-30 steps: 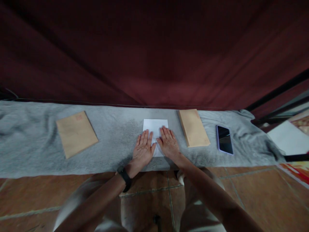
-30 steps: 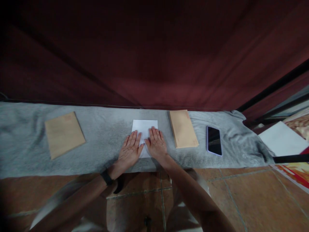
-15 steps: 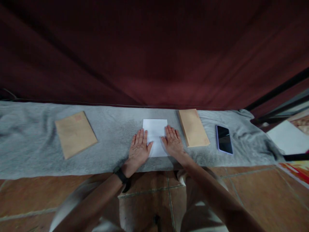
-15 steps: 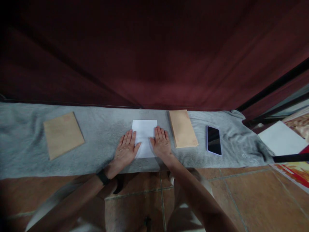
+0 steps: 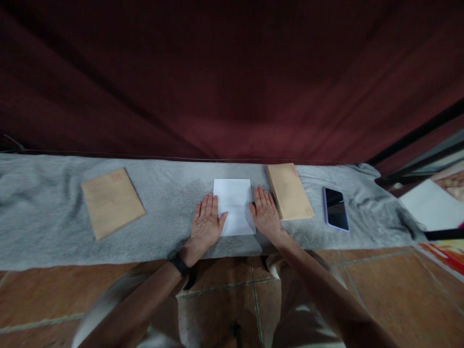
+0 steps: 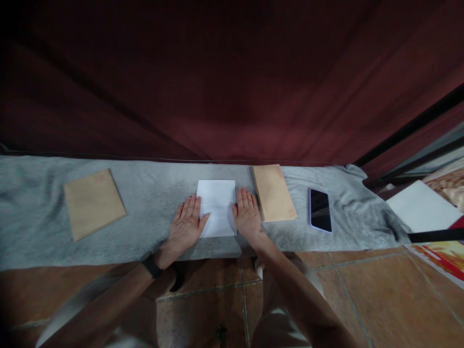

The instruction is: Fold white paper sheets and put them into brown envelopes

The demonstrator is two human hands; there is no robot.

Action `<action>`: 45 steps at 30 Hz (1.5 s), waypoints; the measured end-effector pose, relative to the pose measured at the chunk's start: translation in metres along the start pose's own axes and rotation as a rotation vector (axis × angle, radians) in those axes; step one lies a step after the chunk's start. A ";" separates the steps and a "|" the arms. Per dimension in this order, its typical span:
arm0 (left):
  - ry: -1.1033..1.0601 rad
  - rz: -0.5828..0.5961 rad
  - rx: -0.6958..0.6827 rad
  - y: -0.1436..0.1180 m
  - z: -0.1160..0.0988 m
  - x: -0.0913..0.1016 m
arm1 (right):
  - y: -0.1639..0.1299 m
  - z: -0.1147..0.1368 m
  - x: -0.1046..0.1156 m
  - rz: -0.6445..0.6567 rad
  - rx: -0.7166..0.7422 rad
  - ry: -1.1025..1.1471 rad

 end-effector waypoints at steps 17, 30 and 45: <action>0.004 -0.013 -0.034 0.000 0.001 0.002 | -0.028 0.006 0.000 0.071 0.252 0.015; -0.961 -0.128 0.453 0.010 0.034 0.013 | -0.025 0.004 0.001 0.104 0.235 0.012; -1.445 -0.157 0.752 0.028 0.032 0.026 | -0.027 0.010 0.023 0.218 0.393 0.084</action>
Point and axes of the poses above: each hand's wrist, its own y-axis towards the middle knuckle, its own x-axis out of the back of the hand, z = x × y, the point moved 2 cm from there along y, towards the middle knuckle, and after that the axes turned 13 degrees about -x, right-handed, at the moved point
